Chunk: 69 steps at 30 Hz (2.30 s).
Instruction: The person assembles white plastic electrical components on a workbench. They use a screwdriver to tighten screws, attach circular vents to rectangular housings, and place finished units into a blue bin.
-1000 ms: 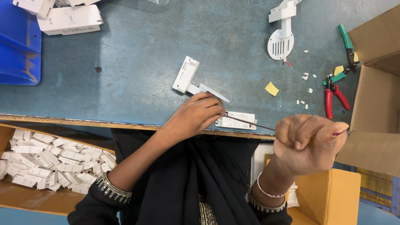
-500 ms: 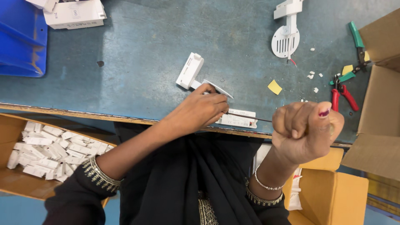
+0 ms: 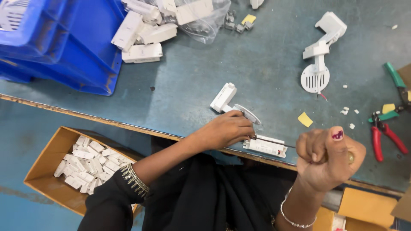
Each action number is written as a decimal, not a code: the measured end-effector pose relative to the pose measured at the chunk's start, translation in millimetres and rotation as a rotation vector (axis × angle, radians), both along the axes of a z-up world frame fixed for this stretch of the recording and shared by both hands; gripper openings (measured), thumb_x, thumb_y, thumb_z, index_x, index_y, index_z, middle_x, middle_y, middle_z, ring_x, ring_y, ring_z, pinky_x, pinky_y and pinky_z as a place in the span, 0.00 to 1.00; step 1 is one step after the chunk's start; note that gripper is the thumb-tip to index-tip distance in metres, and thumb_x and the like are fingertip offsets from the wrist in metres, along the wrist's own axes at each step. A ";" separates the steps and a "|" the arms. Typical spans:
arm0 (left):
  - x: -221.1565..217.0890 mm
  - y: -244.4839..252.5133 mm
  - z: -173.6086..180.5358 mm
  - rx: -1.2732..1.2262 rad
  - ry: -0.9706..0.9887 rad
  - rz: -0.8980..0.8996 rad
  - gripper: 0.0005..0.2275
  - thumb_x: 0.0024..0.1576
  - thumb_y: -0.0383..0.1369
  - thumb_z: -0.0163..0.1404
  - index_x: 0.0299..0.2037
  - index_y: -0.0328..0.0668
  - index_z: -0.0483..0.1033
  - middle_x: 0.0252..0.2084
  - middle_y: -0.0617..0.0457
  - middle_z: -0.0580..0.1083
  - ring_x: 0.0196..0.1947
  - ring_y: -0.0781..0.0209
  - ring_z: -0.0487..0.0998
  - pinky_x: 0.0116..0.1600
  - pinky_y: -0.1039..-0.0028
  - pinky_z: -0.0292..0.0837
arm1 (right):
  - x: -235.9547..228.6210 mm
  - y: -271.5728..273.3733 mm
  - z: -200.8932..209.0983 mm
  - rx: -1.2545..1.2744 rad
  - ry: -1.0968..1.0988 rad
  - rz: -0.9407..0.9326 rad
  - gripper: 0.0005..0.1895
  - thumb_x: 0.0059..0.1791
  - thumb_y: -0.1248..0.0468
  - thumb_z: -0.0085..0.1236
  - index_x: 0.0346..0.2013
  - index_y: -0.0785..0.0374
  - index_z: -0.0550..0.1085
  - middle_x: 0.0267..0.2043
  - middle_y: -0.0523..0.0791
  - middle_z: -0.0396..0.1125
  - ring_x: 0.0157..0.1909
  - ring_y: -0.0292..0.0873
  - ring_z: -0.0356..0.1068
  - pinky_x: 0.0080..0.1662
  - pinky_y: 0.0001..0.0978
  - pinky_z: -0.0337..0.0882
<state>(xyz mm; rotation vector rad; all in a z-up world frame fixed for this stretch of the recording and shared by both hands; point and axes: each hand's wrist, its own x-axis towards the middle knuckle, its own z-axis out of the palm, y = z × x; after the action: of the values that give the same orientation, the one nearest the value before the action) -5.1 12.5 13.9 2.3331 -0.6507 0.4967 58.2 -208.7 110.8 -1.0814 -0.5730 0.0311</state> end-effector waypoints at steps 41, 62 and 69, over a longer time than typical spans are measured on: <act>-20.7 -17.2 9.0 -0.215 -0.016 0.238 0.05 0.54 0.29 0.59 0.39 0.45 0.81 0.40 0.56 0.77 0.46 0.60 0.78 0.64 0.61 0.61 | -14.8 27.5 8.2 -0.052 0.005 0.020 0.27 0.59 0.64 0.45 0.15 0.68 0.61 0.17 0.42 0.53 0.18 0.32 0.48 0.23 0.27 0.44; -22.6 -17.8 7.3 -0.223 -0.005 0.228 0.05 0.54 0.28 0.59 0.39 0.46 0.82 0.39 0.56 0.76 0.46 0.60 0.78 0.64 0.62 0.61 | -6.3 38.0 8.2 -0.202 0.029 0.089 0.27 0.59 0.62 0.46 0.14 0.65 0.60 0.15 0.39 0.51 0.18 0.30 0.47 0.23 0.27 0.43; -20.3 -15.8 2.1 -0.238 0.012 0.218 0.05 0.54 0.28 0.58 0.39 0.44 0.82 0.41 0.56 0.77 0.48 0.60 0.78 0.65 0.63 0.60 | 6.8 35.4 10.2 -0.049 0.088 0.092 0.23 0.58 0.63 0.47 0.18 0.67 0.62 0.17 0.40 0.52 0.18 0.31 0.47 0.24 0.28 0.44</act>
<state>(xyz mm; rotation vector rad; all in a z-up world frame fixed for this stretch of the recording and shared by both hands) -25.4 -3.3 16.0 2.1878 -0.3130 0.6219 64.9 -173.3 121.0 -1.0958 -0.5447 0.1724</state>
